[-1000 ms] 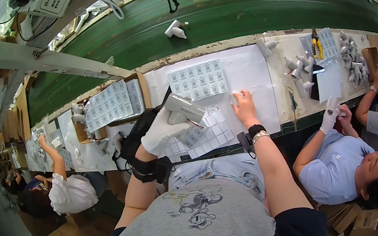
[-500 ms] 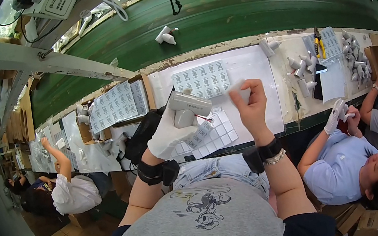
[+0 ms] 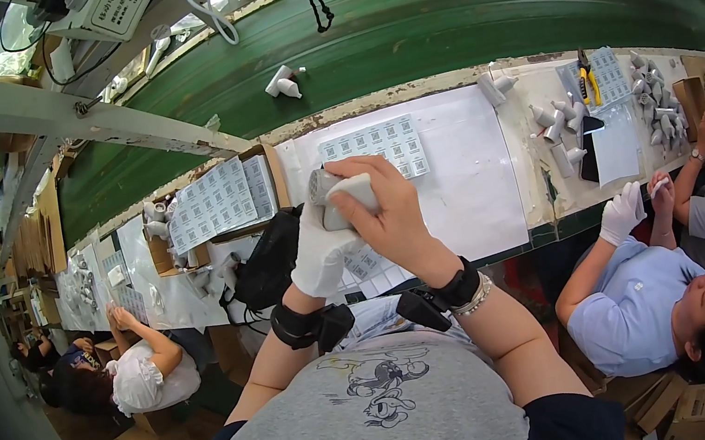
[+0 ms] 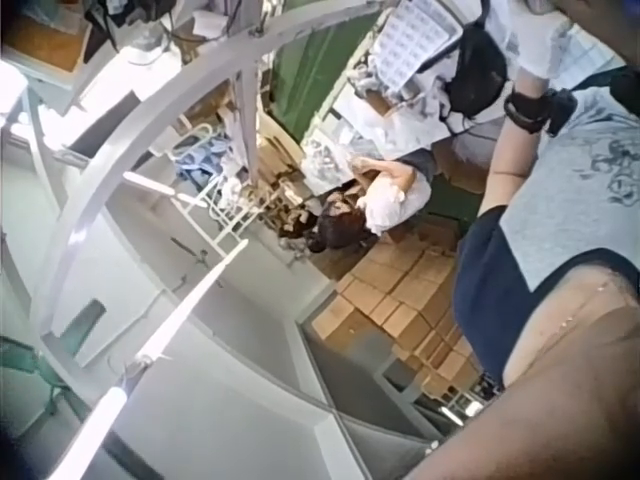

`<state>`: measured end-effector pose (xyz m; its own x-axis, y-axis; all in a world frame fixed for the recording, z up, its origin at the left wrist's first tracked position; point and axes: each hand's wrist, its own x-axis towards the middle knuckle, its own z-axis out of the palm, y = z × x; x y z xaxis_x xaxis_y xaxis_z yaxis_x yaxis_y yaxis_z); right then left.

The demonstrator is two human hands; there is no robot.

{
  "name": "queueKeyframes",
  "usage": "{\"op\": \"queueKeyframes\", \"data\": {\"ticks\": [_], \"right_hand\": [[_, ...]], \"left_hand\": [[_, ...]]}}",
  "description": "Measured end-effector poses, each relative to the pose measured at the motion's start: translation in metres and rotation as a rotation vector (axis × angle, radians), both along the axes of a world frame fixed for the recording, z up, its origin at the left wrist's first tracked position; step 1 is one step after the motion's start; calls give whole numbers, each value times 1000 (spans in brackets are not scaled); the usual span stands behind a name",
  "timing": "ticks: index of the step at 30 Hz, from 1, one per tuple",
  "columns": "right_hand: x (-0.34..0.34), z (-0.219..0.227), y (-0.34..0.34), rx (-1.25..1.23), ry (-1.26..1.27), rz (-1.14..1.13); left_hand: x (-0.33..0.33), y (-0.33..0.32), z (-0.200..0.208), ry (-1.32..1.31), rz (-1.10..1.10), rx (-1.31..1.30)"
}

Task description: The person wipes a gray plastic component with a white pad, peels a sticker from a sheet, and applies it to the component before wiping it again and placing it into a tray.

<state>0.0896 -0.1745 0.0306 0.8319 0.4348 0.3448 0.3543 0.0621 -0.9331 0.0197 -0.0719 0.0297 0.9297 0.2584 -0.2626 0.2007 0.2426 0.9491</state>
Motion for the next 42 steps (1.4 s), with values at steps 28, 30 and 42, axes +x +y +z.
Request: {"op": "queueKeyframes", "data": {"ticks": [28,30,42], "right_hand": [[-8,-7,-7,183,34,-12],[-5,-6,-9,165,9,-20],[11,17,-28,437,612,162]], "left_hand": [[-8,-8,12,-27,79,-502],[-10,-6,12,-21,57,-501],[-13,9,20,-39,74,-584]]}}
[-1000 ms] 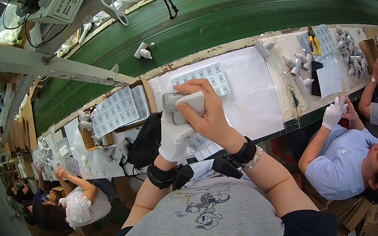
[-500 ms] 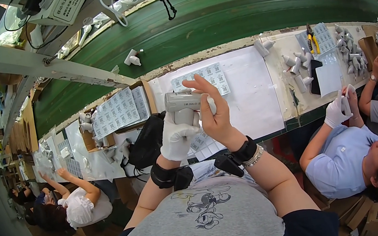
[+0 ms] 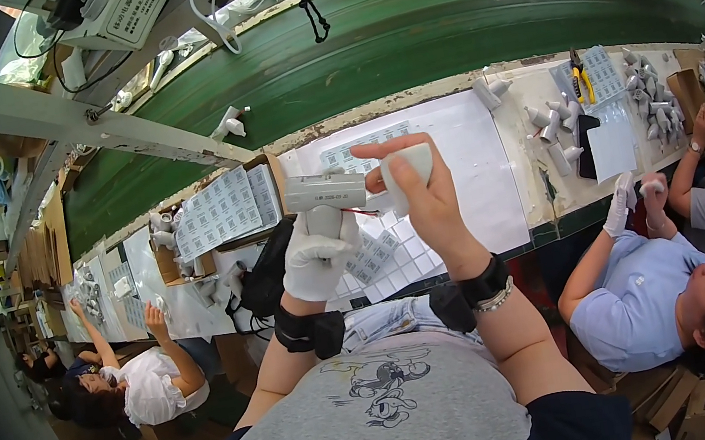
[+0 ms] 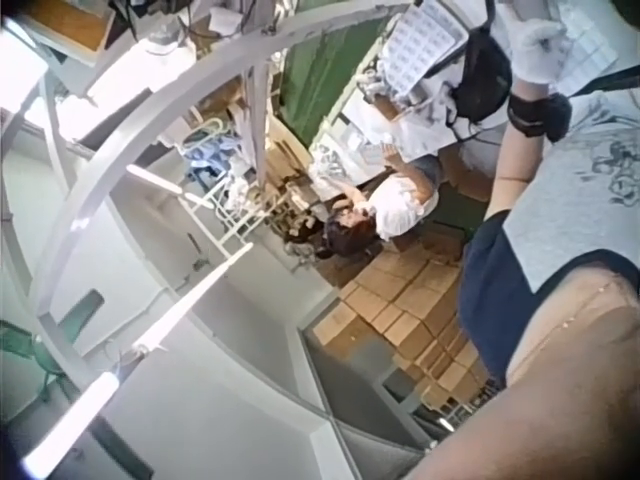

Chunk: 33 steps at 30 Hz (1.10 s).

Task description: The person wipes a gray plastic component with a white pad, peels a sticker from a sheet, and applies it to the component before wiping it again and placing it into a tray.

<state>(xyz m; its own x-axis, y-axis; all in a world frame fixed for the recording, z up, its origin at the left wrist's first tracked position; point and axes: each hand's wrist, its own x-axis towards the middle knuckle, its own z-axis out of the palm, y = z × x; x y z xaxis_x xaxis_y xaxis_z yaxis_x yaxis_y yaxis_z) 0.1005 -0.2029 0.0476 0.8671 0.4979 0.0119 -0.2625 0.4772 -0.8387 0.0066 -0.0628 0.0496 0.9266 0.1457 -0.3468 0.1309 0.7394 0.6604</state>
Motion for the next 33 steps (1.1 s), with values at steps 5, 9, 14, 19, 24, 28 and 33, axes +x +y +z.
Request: {"op": "queueKeyframes", "data": {"ticks": [5,9,14,19,24,28,33], "right_hand": [[-8,-5,15,-187,-422,-137],[-8,-15,20,12,74,-75],[-6,-22,17,343,518,-36],[-5,-12,18,381,365,32],[-2,-3,12,250,310,46],[8,-13,-4,146,117,161],[16,10,-23,36,20,337]], "left_hand": [[8,-3,4,-24,-67,601],[11,-9,8,36,-217,1558],[4,-16,8,-64,-189,1478],[7,-15,-1,-141,-99,1318],[14,-14,32,28,-276,1288],[16,-12,37,17,-306,1504],[21,-3,39,13,-332,1801]]}}
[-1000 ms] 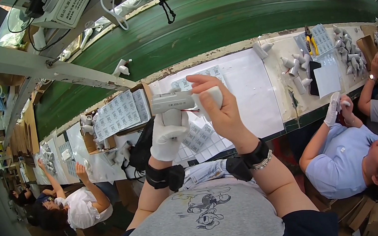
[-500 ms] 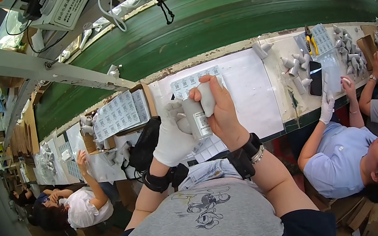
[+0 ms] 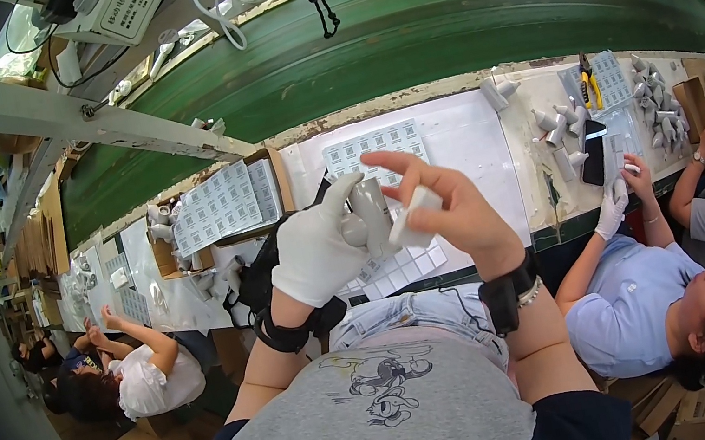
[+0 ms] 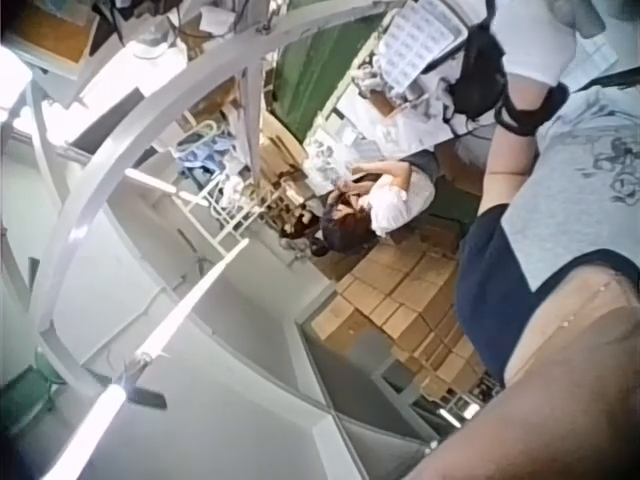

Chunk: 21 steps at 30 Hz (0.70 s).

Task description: The person wipes a gray plastic component with a white pad, peels a sticker from a sheet, and applies it to the component before wiping it again and placing it into a tray.

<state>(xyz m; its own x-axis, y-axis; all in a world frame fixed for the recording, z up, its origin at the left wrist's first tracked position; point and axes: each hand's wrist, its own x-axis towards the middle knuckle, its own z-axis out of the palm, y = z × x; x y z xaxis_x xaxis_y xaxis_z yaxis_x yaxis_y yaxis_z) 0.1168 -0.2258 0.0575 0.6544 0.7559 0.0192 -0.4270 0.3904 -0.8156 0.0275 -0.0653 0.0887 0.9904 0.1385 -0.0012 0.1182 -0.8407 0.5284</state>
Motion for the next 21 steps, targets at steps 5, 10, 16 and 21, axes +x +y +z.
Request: {"op": "queueKeyframes", "data": {"ticks": [5,10,16,21], "right_hand": [[-15,4,5,-339,-471,48],[-16,-3,20,-424,-703,-137],[-5,-6,39,-589,-604,-207],[2,-16,46,-698,-647,-245]], "left_hand": [[3,4,-5,-59,-25,25],[3,4,-8,-59,-31,47],[1,-5,-19,-29,63,52],[2,0,-29,-29,9,123]]}}
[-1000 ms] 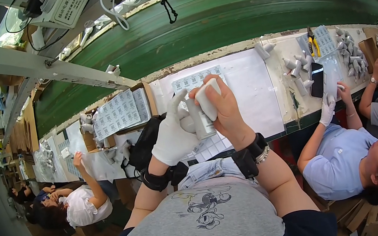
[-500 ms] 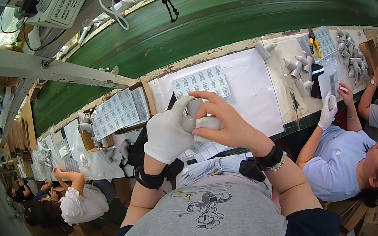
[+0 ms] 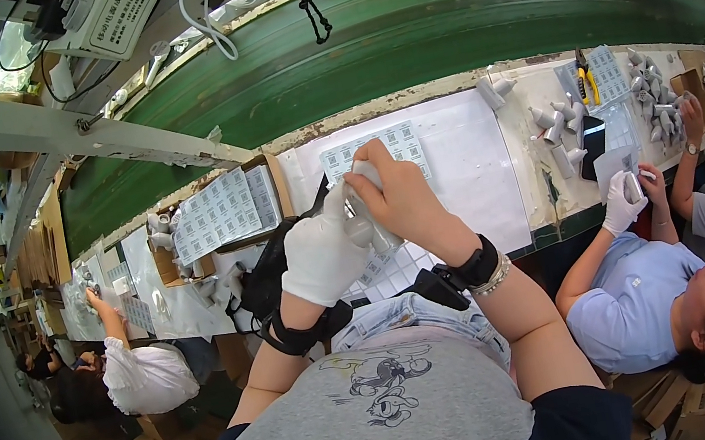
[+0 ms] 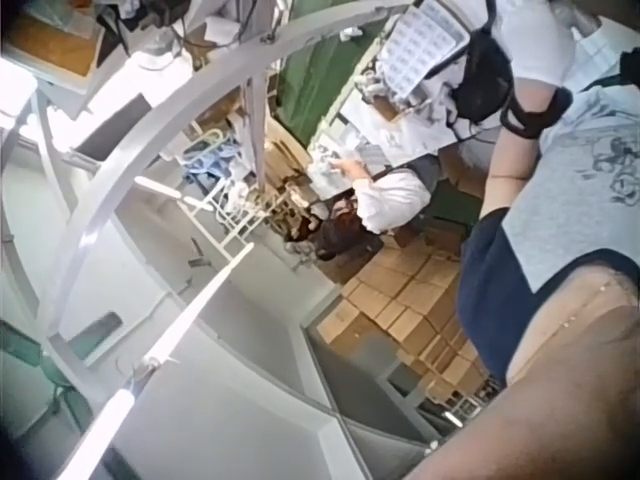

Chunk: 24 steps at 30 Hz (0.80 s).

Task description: The person wipes a gray plastic component with a white pad, peels a sticker from a sheet, and applies it to the component before wiping it again and placing it into a tray.

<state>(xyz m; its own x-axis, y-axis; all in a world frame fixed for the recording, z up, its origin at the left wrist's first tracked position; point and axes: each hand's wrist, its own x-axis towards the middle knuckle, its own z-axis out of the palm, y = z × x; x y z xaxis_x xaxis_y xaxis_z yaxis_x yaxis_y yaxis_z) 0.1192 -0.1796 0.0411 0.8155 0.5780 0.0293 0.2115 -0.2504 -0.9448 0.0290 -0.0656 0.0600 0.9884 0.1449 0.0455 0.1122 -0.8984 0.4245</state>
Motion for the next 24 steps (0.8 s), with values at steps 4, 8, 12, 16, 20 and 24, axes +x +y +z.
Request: {"op": "queueKeyframes", "data": {"ticks": [4,8,12,16,20,24], "right_hand": [[1,3,-2,42,78,7],[-4,-4,-9,241,-98,163],[-11,-9,-12,346,-225,183],[-6,0,-15,224,-6,71],[10,-4,-11,61,145,71],[19,-11,-13,-18,186,96]], "left_hand": [[0,-1,-6,-109,-2,-20],[-1,6,2,-56,65,-29],[0,13,1,-55,52,-49],[2,8,4,-101,-65,8],[-1,-4,0,-183,-221,42],[-2,-7,-6,-188,-221,45]]}}
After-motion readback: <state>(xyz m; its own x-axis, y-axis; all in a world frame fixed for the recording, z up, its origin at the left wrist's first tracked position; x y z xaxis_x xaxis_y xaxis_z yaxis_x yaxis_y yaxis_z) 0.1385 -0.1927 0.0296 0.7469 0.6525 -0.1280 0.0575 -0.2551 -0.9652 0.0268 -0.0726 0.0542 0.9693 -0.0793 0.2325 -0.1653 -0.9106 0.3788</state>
